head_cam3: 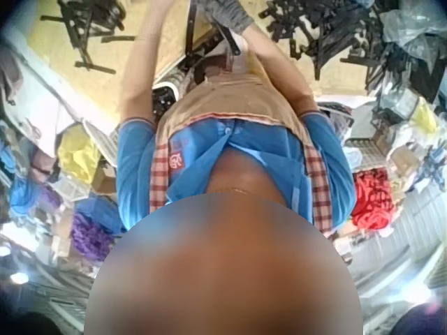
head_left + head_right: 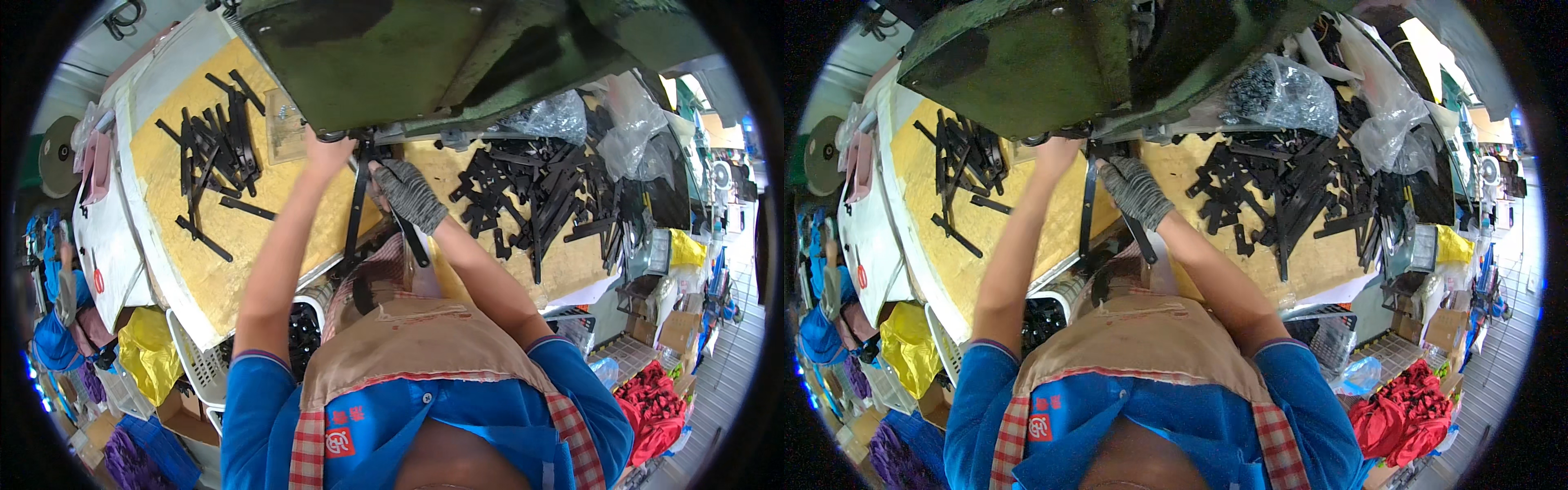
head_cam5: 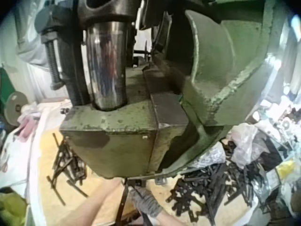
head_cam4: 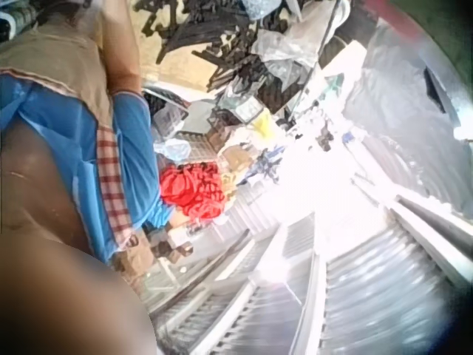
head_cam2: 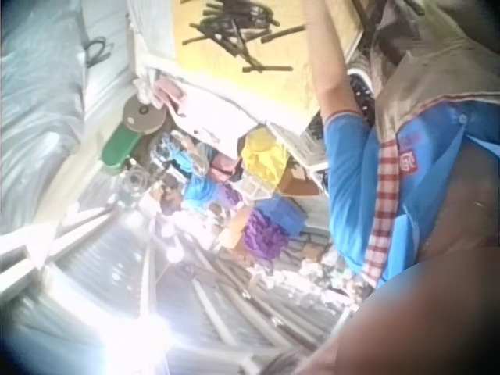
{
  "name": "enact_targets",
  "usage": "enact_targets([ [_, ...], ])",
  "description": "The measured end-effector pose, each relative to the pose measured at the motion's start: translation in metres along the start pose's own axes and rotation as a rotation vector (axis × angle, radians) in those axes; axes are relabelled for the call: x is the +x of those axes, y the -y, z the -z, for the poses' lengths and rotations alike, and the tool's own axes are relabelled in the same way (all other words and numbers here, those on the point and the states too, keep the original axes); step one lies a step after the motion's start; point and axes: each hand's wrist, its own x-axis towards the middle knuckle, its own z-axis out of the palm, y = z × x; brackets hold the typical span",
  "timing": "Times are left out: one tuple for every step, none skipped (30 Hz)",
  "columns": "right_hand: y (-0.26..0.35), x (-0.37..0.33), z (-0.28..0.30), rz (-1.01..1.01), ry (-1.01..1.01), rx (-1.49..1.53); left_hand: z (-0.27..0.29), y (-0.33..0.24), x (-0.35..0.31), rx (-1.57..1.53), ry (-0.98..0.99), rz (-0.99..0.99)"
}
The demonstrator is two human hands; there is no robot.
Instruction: The person repeatedly picks up black metal brackets and small fasteners, inserts them into a green press machine, and removes the assembled parts. The process is continuous and repetitive, with the person handling multiple identical components throughout the clip.
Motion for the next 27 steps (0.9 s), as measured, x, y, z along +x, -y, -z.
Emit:
enact_targets([
  [-0.013,0.001,-0.004,0.054,-0.036,-0.078,-0.009,0.013,0.021,0.107,0.069,-0.057],
  [-0.014,-0.002,0.000,0.008,-0.036,-0.143,-0.015,0.015,0.040,0.154,0.140,-0.042],
  [-0.016,-0.007,0.004,-0.040,-0.040,-0.204,-0.022,0.015,0.055,0.198,0.199,-0.035],
  [-0.015,-0.011,0.010,-0.084,-0.041,-0.270,-0.028,0.013,0.068,0.224,0.237,-0.023],
  [-0.017,-0.021,0.020,-0.059,-0.070,-0.270,-0.034,0.013,0.075,0.238,0.257,-0.015],
  [-0.018,-0.029,0.033,-0.035,-0.099,-0.268,-0.038,0.011,0.078,0.232,0.270,-0.005],
  [-0.025,-0.035,0.053,0.028,-0.171,-0.367,-0.040,0.010,0.079,0.232,0.279,0.002],
  [-0.036,-0.042,0.078,0.089,-0.244,-0.465,-0.040,0.008,0.081,0.214,0.281,0.006],
  [-0.041,-0.047,0.101,0.105,-0.280,-0.708,-0.031,0.012,0.074,0.199,0.263,0.028],
  [-0.046,-0.053,0.120,0.100,-0.349,-0.950,-0.033,0.009,0.076,0.151,0.263,0.021],
  [-0.042,-0.055,0.126,0.021,-0.308,-0.966,-0.029,0.009,0.073,0.097,0.251,0.028],
  [-0.037,-0.056,0.129,-0.055,-0.265,-0.981,-0.022,0.010,0.067,0.017,0.226,0.044],
  [-0.033,-0.056,0.130,-0.129,-0.218,-0.997,-0.014,0.010,0.058,-0.088,0.200,0.070],
  [-0.033,-0.052,0.131,-0.141,-0.208,-1.039,-0.005,0.008,0.052,-0.216,0.170,0.101],
  [-0.037,-0.047,0.131,-0.156,-0.202,-1.076,0.004,0.003,0.042,-0.372,0.149,0.155],
  [-0.041,-0.042,0.131,-0.171,-0.196,-1.113,0.013,-0.004,0.031,-0.527,0.134,0.220],
  [-0.045,-0.038,0.134,-0.136,-0.188,-1.098,0.025,-0.012,0.021,-0.676,0.121,0.286],
  [-0.046,-0.035,0.132,-0.140,-0.208,-1.111,0.034,-0.022,0.010,-0.771,0.122,0.346],
  [-0.046,-0.030,0.129,-0.145,-0.228,-1.124,0.041,-0.032,0.002,-0.824,0.136,0.388],
  [-0.043,-0.028,0.126,-0.152,-0.245,-1.144,0.044,-0.040,-0.002,-0.746,0.179,0.396],
  [-0.033,-0.024,0.123,-0.159,-0.182,-1.184,0.047,-0.049,-0.005,-0.665,0.220,0.402],
  [-0.032,-0.021,0.124,-0.164,-0.139,-1.177,0.050,-0.060,-0.007,-0.585,0.260,0.407],
  [-0.030,-0.015,0.124,-0.162,-0.095,-1.169,0.057,-0.074,-0.005,-0.415,0.148,0.274],
  [-0.028,-0.011,0.123,-0.162,-0.053,-1.161,0.052,-0.074,-0.008,-0.372,0.091,0.195],
  [-0.026,-0.008,0.122,-0.166,-0.026,-1.165,0.044,-0.070,-0.014,-0.329,0.036,0.115],
  [-0.026,-0.009,0.123,-0.120,-0.023,-1.191,0.041,-0.069,-0.015,-0.283,-0.020,0.034],
  [-0.030,-0.012,0.127,-0.074,-0.023,-1.215,0.043,-0.070,-0.015,-0.363,-0.035,0.048],
])
